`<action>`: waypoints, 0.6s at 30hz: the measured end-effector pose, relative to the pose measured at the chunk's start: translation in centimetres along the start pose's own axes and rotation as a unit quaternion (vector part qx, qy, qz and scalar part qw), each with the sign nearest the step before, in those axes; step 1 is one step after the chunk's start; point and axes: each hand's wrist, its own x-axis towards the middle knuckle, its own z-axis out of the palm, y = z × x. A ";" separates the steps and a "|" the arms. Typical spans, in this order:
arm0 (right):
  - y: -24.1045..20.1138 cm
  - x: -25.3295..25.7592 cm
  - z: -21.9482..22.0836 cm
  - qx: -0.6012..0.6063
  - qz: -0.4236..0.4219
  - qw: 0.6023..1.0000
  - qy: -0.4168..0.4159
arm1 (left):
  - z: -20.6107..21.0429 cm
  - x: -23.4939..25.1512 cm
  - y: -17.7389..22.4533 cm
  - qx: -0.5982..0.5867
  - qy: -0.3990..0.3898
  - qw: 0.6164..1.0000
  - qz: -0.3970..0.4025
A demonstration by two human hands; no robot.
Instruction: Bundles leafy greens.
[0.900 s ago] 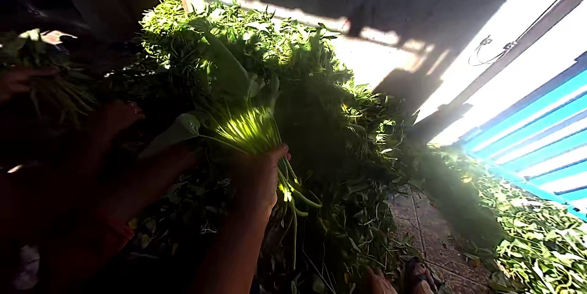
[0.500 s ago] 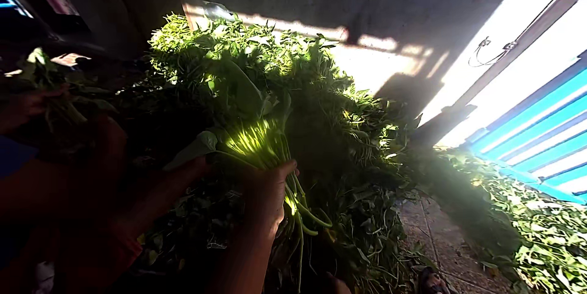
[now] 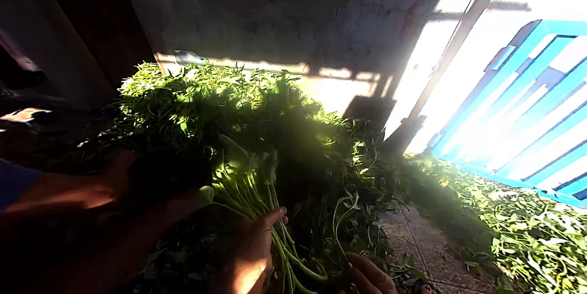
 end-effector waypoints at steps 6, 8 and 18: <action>-1.8 -0.5 1.6 -0.149 -0.117 0.979 -0.078 | 1.1 -2.1 -3.0 0.009 -0.114 0.987 -0.113; -1.4 -0.6 1.4 -0.162 -0.114 0.977 -0.085 | 1.2 -2.4 -3.5 -0.008 -0.145 0.979 -0.145; -1.5 -0.5 -0.2 -0.155 -0.101 0.979 -0.082 | 1.3 -2.3 -2.9 -0.070 -0.182 0.969 -0.150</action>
